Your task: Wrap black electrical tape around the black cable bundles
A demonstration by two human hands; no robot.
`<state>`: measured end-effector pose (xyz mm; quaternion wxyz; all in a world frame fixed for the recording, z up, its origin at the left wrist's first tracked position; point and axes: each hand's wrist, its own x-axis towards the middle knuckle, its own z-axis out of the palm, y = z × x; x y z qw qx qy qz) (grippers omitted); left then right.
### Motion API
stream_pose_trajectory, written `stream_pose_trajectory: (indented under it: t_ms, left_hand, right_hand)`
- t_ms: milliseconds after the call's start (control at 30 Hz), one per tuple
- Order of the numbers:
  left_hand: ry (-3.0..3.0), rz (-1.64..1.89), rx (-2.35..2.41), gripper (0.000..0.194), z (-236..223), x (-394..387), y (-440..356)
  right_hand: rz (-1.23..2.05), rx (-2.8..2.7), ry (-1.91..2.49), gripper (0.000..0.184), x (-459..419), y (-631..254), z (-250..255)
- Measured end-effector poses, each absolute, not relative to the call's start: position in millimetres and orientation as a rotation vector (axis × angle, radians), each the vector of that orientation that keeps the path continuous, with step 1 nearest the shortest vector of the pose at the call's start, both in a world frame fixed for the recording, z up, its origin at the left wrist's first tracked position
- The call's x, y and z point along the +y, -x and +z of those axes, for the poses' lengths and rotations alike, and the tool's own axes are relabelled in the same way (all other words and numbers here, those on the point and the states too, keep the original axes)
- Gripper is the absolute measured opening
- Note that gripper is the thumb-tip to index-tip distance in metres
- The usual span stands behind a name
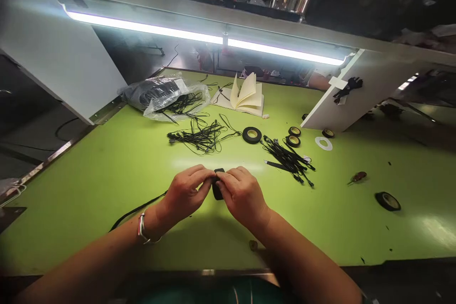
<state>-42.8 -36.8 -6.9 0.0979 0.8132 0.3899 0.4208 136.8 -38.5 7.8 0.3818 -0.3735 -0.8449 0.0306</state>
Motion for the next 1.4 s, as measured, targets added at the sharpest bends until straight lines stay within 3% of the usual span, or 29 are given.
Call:
stream_pose_trajectory:
  t_ms: [233,433,667,800,1033,1400]
  left_hand:
    - [-2.176,1.173,1.065,0.015,-6,-33,43]
    - [-2.119,1.1,1.093,0.014,-6,-36,41]
    - [-1.879,1.058,1.118,0.007,8,-42,39]
    - [-1.77,1.009,1.063,0.017,11,-42,38]
    - [-1.843,0.94,1.095,0.017,10,-45,35]
    - [-1.314,0.572,1.164,0.017,8,-40,30]
  right_hand:
    - [0.153,-2.207,1.02,0.007,-41,-140,12]
    - [0.2,-2.295,1.005,0.013,-39,-147,11]
    - [0.378,-2.036,0.986,0.011,-45,-143,14]
    - [0.34,-2.002,0.953,0.011,-47,-140,17]
    - [0.316,-2.076,0.919,0.016,-48,-143,15]
    - [0.697,-1.869,1.17,0.014,-41,-145,4]
